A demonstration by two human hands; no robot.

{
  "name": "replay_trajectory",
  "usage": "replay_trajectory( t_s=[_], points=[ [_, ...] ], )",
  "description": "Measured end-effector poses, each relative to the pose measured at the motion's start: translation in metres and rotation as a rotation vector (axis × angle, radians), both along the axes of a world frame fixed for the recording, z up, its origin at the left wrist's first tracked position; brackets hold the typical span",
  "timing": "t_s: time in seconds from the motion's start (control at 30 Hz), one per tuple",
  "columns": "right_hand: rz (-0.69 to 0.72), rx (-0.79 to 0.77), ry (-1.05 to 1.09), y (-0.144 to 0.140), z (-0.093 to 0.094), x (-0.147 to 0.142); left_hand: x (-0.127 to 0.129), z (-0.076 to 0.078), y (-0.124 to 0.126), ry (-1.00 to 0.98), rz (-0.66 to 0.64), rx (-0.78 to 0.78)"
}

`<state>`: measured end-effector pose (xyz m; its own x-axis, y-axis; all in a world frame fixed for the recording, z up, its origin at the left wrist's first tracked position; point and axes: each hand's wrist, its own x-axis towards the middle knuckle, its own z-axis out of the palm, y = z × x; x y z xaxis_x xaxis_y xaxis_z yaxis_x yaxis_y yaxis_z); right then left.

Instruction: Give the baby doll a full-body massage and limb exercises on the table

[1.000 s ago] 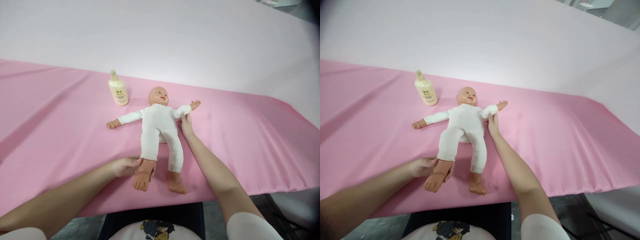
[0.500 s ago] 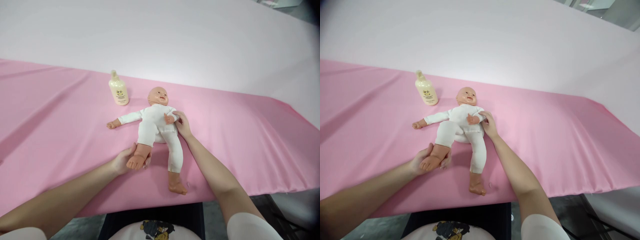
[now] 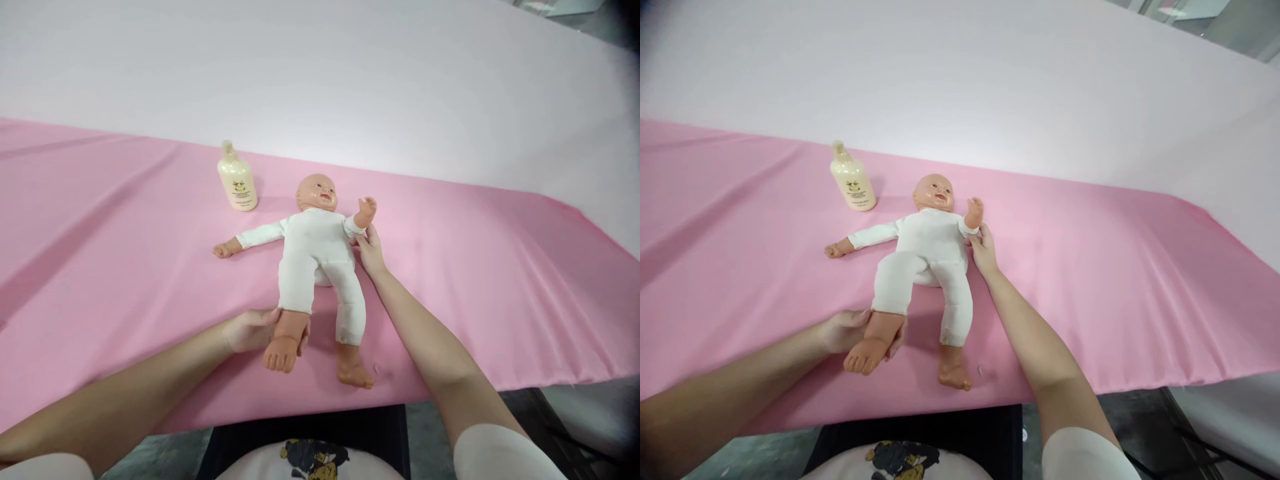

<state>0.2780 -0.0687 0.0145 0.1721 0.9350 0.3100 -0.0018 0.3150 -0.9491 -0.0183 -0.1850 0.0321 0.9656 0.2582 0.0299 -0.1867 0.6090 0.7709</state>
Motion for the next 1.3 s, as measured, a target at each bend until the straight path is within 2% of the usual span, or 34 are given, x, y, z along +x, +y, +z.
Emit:
replay_trajectory(
  t_s=[0.13, 0.33, 0.47, 0.63, 0.83, 0.93, 1.07, 1.23, 1.3],
  points=[
    [-0.035, -0.042, 0.097, 0.006, -0.005, 0.003, -0.001, 0.008, -0.003, 0.064, -0.163, 0.042],
    [-0.064, -0.088, 0.157, 0.013, -0.012, 0.006, -0.001, 0.013, -0.003, 0.110, -0.185, 0.062],
    [-0.047, -0.049, 0.090, 0.009, -0.009, 0.005, 0.000, 0.010, -0.002, 0.084, -0.148, 0.069],
    [0.009, 0.031, -0.079, 0.003, -0.005, 0.003, 0.000, 0.003, -0.001, 0.011, -0.037, 0.031],
    [0.028, 0.320, -0.342, 0.002, -0.003, 0.004, 0.001, 0.001, 0.000, 0.021, 0.032, 0.001],
    [0.042, 0.369, -0.379, 0.002, -0.002, 0.005, 0.002, 0.003, -0.001, 0.027, 0.047, -0.003],
    [0.038, 0.300, -0.323, 0.002, -0.002, 0.003, 0.002, 0.004, -0.001, 0.003, 0.043, 0.008],
    [0.046, 0.004, -0.088, 0.003, -0.003, 0.002, 0.000, 0.003, 0.000, 0.017, -0.019, 0.039],
    [0.025, -0.048, 0.009, 0.004, -0.003, 0.002, 0.000, 0.003, -0.001, 0.020, -0.053, 0.056]
  ],
)
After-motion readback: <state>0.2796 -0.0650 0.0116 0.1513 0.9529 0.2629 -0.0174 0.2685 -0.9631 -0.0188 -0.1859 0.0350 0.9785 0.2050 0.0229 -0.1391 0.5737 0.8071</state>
